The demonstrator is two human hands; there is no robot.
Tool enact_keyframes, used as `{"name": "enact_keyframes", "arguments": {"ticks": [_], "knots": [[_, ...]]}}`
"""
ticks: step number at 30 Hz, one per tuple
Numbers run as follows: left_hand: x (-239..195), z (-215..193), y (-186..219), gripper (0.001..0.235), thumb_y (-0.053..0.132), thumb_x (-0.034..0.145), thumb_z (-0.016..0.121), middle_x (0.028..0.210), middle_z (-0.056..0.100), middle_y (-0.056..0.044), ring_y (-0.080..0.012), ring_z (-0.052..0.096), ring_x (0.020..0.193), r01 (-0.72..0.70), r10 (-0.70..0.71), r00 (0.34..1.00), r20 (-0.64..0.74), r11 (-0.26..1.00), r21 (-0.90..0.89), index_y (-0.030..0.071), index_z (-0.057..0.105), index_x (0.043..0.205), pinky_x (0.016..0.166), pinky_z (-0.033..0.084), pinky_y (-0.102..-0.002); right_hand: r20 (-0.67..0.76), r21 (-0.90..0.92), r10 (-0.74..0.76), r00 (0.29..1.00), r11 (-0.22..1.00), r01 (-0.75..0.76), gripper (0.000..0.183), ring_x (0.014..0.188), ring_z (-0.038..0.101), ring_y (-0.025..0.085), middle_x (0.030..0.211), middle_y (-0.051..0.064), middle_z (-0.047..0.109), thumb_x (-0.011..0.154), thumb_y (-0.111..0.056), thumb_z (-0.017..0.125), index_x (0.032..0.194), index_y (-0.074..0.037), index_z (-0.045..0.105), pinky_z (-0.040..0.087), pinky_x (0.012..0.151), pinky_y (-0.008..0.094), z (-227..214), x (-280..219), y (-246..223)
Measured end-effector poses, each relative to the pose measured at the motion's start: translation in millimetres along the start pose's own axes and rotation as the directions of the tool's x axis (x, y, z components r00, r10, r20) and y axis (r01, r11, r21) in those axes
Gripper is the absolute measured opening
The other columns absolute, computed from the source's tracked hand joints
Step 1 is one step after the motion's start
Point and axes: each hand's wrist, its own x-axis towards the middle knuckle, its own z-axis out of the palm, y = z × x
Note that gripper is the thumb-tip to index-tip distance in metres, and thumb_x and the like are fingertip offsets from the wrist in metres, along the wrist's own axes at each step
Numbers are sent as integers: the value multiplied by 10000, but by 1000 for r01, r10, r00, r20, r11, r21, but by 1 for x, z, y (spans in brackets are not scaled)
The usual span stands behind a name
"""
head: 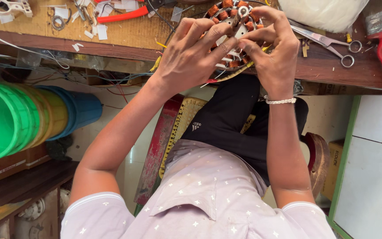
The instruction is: The person works on a disassembled electric motor stator, using scissors to trim a white insulating sleeve and a green test pen to probe the copper windings. They repeatedly adjust and secure the wires and insulation around the stator slots.
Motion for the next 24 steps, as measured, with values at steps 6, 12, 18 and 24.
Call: {"name": "enact_keyframes", "arguments": {"ticks": [6, 12, 18, 24], "knots": [[-2, 0, -5, 329, 123, 917, 752, 1287, 579, -1, -204, 523, 1210, 17, -17, 998, 52, 1000, 16, 69, 697, 1237, 1043, 457, -385, 49, 210, 223, 974, 951, -229, 643, 1004, 738, 110, 1199, 63, 736, 956, 37, 819, 1514, -13, 504, 595, 866, 239, 4, 1, -8], [1, 3, -11, 305, 112, 832, 796, 1177, 609, 14, -224, 538, 1136, 60, -56, 997, 44, 993, -102, 106, 733, 1131, 981, 458, -388, 45, 25, 192, 980, 981, -193, 443, 1044, 727, 136, 1228, 74, 727, 1003, -92, 729, 1425, -56, 601, 587, 893, 281, -1, -3, -5], [4, 2, -10, 289, 140, 801, 897, 1066, 622, 9, -249, 559, 1032, 346, -292, 935, 201, 872, -345, 138, 744, 1046, 901, 513, -387, 3, -311, -86, 996, 947, 82, 504, 1334, 552, 270, 1410, 77, 663, 966, -431, 812, 1326, -90, 720, 509, 1128, 427, -5, -32, 2], [11, 5, 6, 270, 213, 793, 920, 1017, 629, 2, -268, 570, 1016, 463, -396, 884, 249, 818, -343, 136, 758, 995, 888, 508, -412, 27, -264, -81, 996, 961, 85, 536, 1290, 583, 256, 1405, 46, 679, 941, -529, 813, 1235, -85, 754, 513, 1110, 404, -14, -29, 18]]}}
